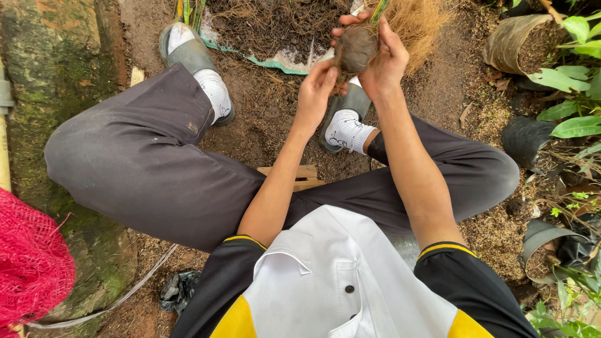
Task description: The person sits on the ground in a plant nursery and shapes a ball of soil around the roots of a snake plant seedling, pressing and rotating the soil with both hands. They occasionally reach to the soil pile to add more material and work the root ball into a rounded form.
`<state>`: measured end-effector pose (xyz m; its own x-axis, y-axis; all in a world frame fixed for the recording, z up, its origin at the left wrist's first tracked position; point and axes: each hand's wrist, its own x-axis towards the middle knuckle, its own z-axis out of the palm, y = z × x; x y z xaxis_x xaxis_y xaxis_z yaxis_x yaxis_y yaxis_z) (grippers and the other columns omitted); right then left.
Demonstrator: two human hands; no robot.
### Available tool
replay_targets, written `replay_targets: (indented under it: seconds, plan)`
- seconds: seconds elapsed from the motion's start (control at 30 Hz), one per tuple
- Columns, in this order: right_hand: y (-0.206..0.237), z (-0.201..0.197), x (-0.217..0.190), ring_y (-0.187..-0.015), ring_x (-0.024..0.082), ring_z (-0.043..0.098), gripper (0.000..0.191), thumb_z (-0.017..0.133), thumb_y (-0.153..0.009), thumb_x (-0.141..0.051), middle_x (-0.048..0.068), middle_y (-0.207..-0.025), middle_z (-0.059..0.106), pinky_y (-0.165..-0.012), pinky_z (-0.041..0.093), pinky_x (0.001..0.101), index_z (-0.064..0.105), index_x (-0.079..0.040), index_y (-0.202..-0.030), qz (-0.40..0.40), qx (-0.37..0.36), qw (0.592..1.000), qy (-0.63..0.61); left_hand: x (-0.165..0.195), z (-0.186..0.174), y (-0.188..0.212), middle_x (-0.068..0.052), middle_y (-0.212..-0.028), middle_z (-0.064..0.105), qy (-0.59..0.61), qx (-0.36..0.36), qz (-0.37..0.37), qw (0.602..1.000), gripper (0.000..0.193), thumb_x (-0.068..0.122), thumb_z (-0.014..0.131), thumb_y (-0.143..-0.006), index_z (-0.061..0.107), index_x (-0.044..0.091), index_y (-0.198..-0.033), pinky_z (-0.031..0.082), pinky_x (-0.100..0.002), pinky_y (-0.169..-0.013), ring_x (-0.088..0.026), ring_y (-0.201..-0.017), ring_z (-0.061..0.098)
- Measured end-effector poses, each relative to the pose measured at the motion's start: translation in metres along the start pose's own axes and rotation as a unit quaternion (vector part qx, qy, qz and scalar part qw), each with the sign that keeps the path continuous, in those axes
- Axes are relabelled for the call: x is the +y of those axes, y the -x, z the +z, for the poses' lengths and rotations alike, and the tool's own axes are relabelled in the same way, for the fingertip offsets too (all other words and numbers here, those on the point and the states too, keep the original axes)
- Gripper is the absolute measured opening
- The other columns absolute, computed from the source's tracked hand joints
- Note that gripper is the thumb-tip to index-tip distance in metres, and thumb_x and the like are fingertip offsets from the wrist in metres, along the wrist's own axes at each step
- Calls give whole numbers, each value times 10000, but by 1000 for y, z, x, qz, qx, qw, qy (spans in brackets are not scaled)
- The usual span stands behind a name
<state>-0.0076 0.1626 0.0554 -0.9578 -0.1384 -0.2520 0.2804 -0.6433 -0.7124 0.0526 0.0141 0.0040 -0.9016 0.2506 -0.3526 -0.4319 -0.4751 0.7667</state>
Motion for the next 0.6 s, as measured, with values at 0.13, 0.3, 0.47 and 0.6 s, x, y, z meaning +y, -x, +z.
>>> replay_targets:
  seconds: [0.13,0.3,0.47,0.6]
  plan:
    - [-3,-7,2,-997,301,672,280,587,-1011,-331,151,-1003,682,-923,566,422,583,-66,-1101,-33,-28,999,28,-4,7,-1,-160,-1203,685,54,-53,-42,996,528,375,513,-1091,490,28,-1489,619,-309,-824,-192,-964,730]
    - [-1,-14,17,-888,306,630,211,603,-974,-256,163,-909,644,-863,560,455,552,-55,-1016,-56,75,995,29,2,19,4,-51,-1315,503,62,-32,5,998,657,274,664,-947,271,115,-1448,644,-331,-778,-152,-1044,697]
    - [-1,-11,4,-999,300,673,255,585,-967,-312,160,-1042,682,-936,588,448,550,-73,-1049,-25,24,999,35,3,9,4,-126,-1204,670,-61,-5,31,998,608,267,718,-983,456,-16,-1453,602,-304,-809,-156,-959,692]
    - [0,-10,-1,-942,274,681,323,562,-969,-387,126,-1031,681,-862,586,437,568,-94,-1105,-24,-34,998,39,-3,5,1,-96,-1105,721,-74,-53,-19,996,574,373,612,-1083,512,-18,-1491,589,-282,-893,-140,-953,691]
